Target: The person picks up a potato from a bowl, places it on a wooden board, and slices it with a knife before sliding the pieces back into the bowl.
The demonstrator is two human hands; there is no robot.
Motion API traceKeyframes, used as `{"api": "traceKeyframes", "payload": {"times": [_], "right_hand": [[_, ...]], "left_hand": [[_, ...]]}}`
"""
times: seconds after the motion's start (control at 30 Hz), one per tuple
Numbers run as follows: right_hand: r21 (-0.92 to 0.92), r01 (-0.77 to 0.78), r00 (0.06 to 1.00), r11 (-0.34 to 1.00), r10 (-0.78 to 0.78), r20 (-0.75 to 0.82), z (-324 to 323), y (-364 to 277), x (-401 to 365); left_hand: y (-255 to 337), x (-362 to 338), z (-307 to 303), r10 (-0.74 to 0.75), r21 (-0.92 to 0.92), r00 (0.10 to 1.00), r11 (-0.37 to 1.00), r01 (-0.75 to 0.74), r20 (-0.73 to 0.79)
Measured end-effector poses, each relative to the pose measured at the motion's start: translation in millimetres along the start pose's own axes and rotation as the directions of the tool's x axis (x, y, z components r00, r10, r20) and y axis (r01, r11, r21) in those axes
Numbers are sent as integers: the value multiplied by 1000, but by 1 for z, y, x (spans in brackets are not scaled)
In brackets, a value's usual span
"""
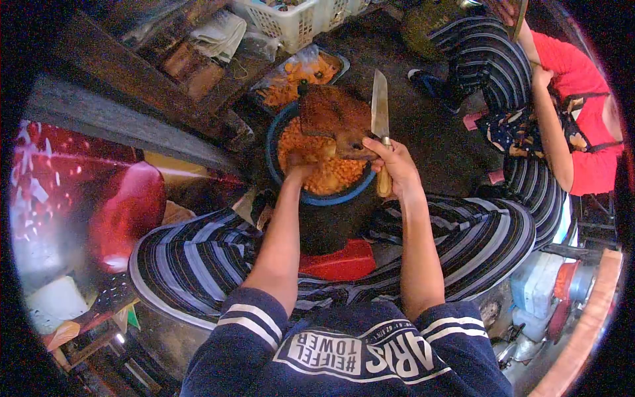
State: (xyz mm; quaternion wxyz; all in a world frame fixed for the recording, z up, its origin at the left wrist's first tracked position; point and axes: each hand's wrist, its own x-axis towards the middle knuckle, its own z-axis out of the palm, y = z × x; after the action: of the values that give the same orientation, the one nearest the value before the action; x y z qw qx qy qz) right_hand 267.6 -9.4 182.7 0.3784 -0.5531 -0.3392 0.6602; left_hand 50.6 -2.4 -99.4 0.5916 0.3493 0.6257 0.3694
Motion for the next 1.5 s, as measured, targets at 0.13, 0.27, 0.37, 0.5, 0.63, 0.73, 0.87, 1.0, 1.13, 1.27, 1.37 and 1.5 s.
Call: {"api": "traceKeyframes", "payload": {"times": [0.13, 0.27, 0.37, 0.5, 0.63, 0.73, 0.87, 1.0, 1.13, 1.27, 1.37, 1.5], "right_hand": [[-19, 14, 1000, 1000, -13, 25, 1, -1, 0], [-23, 18, 1000, 1000, -18, 13, 0, 3, 1], [-18, 17, 1000, 1000, -16, 15, -3, 8, 5], [-6, 26, 999, 1000, -25, 28, -4, 9, 7], [-16, 27, 1000, 1000, -27, 5, -1, 7, 4], [-24, 37, 999, 999, -36, 16, -3, 9, 5], [-17, 19, 1000, 1000, -19, 12, 0, 8, 5], [-16, 21, 1000, 1000, -21, 14, 0, 12, 7], [-14, 7, 1000, 1000, -8, -5, 0, 11, 6], [-33, 7, 1000, 999, -7, -7, -8, 16, 9], [-117, 24, 1000, 993, -23, 10, -18, 23, 8], [-272, 66, 996, 960, -45, 83, -28, 50, 11]], "left_hand": [[-8, 1, 18, 73, -284, 986, 952, -114, -150], [55, -49, 31, -141, -804, 987, 594, 18, -82], [128, -84, 39, -177, -671, 953, 740, -36, -247], [102, -50, 25, 42, -190, 956, 977, -100, -289], [85, -49, 7, 91, 119, 995, 989, -85, -43], [90, -58, -3, -141, -237, 985, 958, 161, 96], [95, -54, -9, -354, -691, 861, 516, 506, 366], [73, -40, -5, -306, -715, 873, 501, 487, 380], [79, -46, -4, -378, -657, 853, 546, 520, 361], [82, -46, -6, -368, -608, 906, 676, 416, 211], [92, -47, -24, -287, -604, 958, 762, 234, 10], [128, -61, -45, -46, -451, 978, 891, -51, -202]]}}
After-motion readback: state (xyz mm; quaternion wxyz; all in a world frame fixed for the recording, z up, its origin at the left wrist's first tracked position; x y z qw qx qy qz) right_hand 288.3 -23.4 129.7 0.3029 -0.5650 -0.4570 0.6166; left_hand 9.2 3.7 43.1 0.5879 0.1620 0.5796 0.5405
